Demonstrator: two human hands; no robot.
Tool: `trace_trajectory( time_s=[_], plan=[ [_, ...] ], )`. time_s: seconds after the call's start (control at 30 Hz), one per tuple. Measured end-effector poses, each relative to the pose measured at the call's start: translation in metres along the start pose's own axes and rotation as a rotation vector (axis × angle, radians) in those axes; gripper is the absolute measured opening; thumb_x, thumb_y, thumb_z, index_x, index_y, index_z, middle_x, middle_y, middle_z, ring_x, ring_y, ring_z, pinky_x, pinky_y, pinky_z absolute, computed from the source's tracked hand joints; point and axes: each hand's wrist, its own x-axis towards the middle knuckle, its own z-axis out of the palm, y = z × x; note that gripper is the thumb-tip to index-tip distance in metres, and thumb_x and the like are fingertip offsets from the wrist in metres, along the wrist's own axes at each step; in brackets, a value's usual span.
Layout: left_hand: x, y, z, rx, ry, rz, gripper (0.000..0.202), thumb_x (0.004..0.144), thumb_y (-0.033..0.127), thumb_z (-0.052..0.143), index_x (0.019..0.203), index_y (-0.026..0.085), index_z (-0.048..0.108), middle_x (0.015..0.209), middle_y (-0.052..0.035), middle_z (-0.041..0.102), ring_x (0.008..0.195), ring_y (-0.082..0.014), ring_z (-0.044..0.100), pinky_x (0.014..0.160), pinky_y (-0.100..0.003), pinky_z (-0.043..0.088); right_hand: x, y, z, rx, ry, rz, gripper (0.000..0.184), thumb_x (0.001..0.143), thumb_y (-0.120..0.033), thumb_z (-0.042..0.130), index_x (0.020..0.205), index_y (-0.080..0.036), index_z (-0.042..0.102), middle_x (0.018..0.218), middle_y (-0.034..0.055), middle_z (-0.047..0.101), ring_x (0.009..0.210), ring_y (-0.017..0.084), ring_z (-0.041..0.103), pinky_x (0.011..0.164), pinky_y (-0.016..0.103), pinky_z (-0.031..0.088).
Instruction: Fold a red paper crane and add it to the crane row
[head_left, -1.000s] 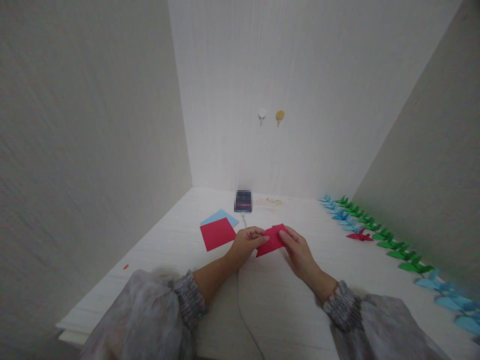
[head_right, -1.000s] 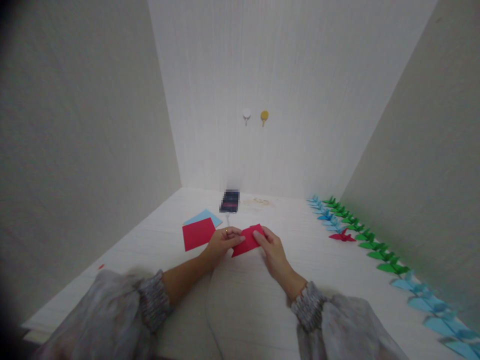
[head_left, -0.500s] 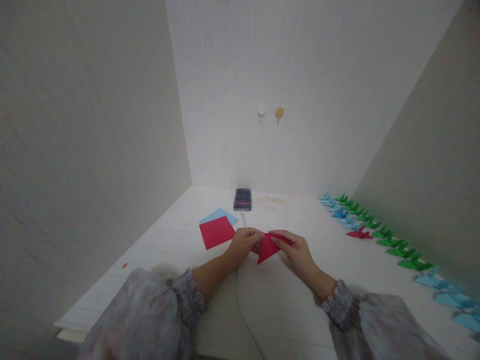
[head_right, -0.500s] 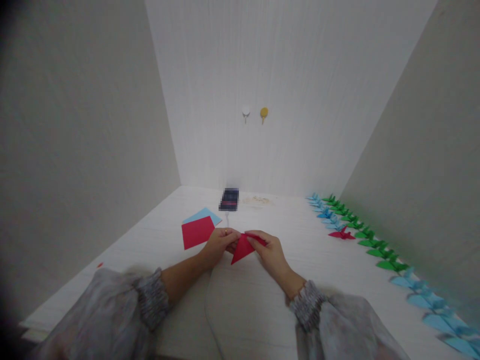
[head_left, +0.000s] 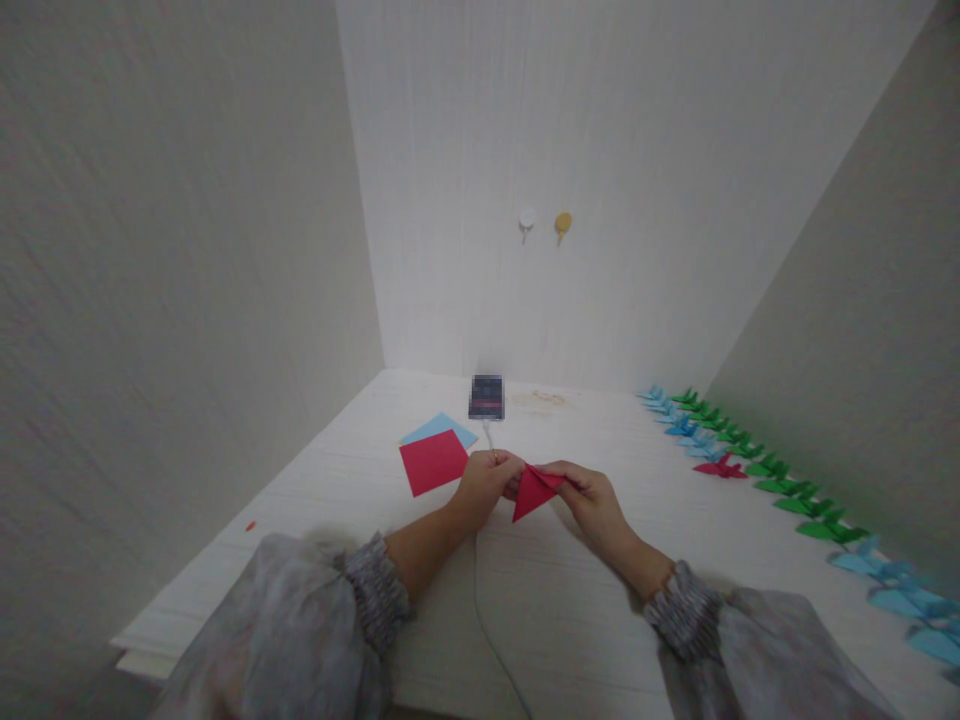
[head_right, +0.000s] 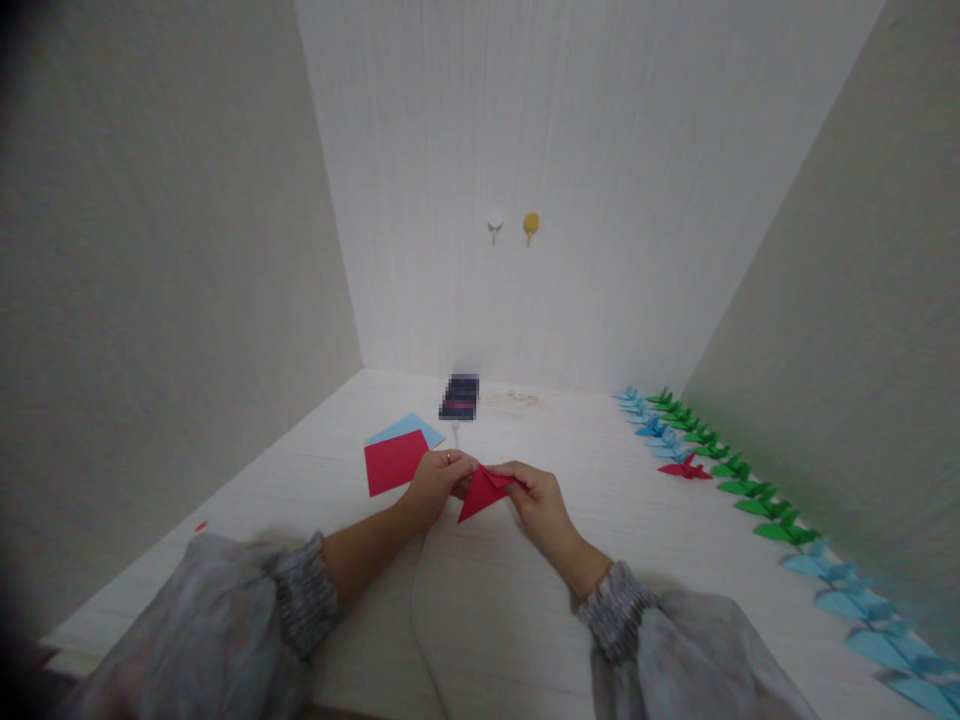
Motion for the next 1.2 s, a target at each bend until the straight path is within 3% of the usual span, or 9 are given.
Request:
trace_trajectory(
  time_s=[0.2, 0.4, 0.53, 0.77, 0.9, 1.2],
  plan=[
    [0.001, -0.002, -0.003, 0.019, 0.028, -0.017, 0.011, 0.063, 0.021, 0.051, 0.057, 0.013, 0.055, 0.051, -0.0008, 0.058, 0.046, -0.0104, 0.053, 0.046, -0.022, 0.042, 0.001, 0.006, -0.001, 0.01, -0.026, -0.066, 0.024, 0.072, -0.01, 0.051, 0.084, -0.025, 0.066, 0.083, 0.0008, 0.066, 0.079, 0.016, 0.06, 0.075, 0.03, 0.046],
    [0.002, -0.002, -0.005, 0.0, -0.064, -0.037, 0.018, 0.064, 0.029, 0.055, 0.059, 0.012, 0.056, 0.053, -0.0016, 0.059, 0.047, -0.0108, 0.054, 0.049, -0.023, 0.045, 0.002, 0.01, -0.003, 0.007, -0.057, -0.129, 0.024, 0.073, -0.009, 0.05, 0.085, -0.025, 0.065, 0.083, 0.0014, 0.065, 0.079, 0.016, 0.059, 0.074, 0.03, 0.046],
    [0.003, -0.003, -0.005, 0.037, -0.031, -0.022, 0.02, 0.06, 0.031, 0.06, 0.061, 0.011, 0.058, 0.052, -0.0009, 0.059, 0.046, -0.0105, 0.054, 0.049, -0.023, 0.046, 0.001, 0.008, -0.003, 0.024, -0.072, -0.142, 0.023, 0.073, -0.011, 0.05, 0.084, -0.025, 0.064, 0.084, 0.002, 0.064, 0.08, 0.016, 0.059, 0.075, 0.031, 0.045],
    [0.003, -0.003, -0.006, 0.081, 0.034, 0.061, 0.018, 0.06, 0.029, 0.061, 0.063, 0.011, 0.059, 0.055, -0.0012, 0.062, 0.049, -0.0098, 0.056, 0.051, -0.021, 0.046, 0.001, 0.003, -0.003, 0.255, -0.1, 0.106, 0.024, 0.075, -0.023, 0.049, 0.094, -0.021, 0.062, 0.095, 0.0057, 0.063, 0.089, 0.02, 0.056, 0.082, 0.034, 0.041],
    [0.0, -0.003, -0.005, 0.145, -0.002, 0.088, 0.019, 0.061, 0.03, 0.061, 0.064, 0.012, 0.059, 0.055, -0.0012, 0.062, 0.049, -0.0099, 0.056, 0.051, -0.021, 0.046, 0.002, 0.005, 0.003, 0.267, -0.047, 0.294, 0.022, 0.072, -0.031, 0.054, 0.086, -0.018, 0.064, 0.082, 0.0053, 0.066, 0.076, 0.018, 0.059, 0.073, 0.031, 0.044],
    [0.0, -0.007, -0.005, 0.2, -0.029, 0.113, 0.022, 0.063, 0.035, 0.059, 0.065, 0.013, 0.06, 0.057, -0.0011, 0.062, 0.052, -0.0116, 0.057, 0.053, -0.023, 0.047, 0.002, 0.007, 0.006, 0.195, -0.094, 0.32, 0.025, 0.069, -0.038, 0.056, 0.079, -0.018, 0.068, 0.074, 0.0039, 0.068, 0.071, 0.019, 0.06, 0.068, 0.032, 0.045]
  ],
)
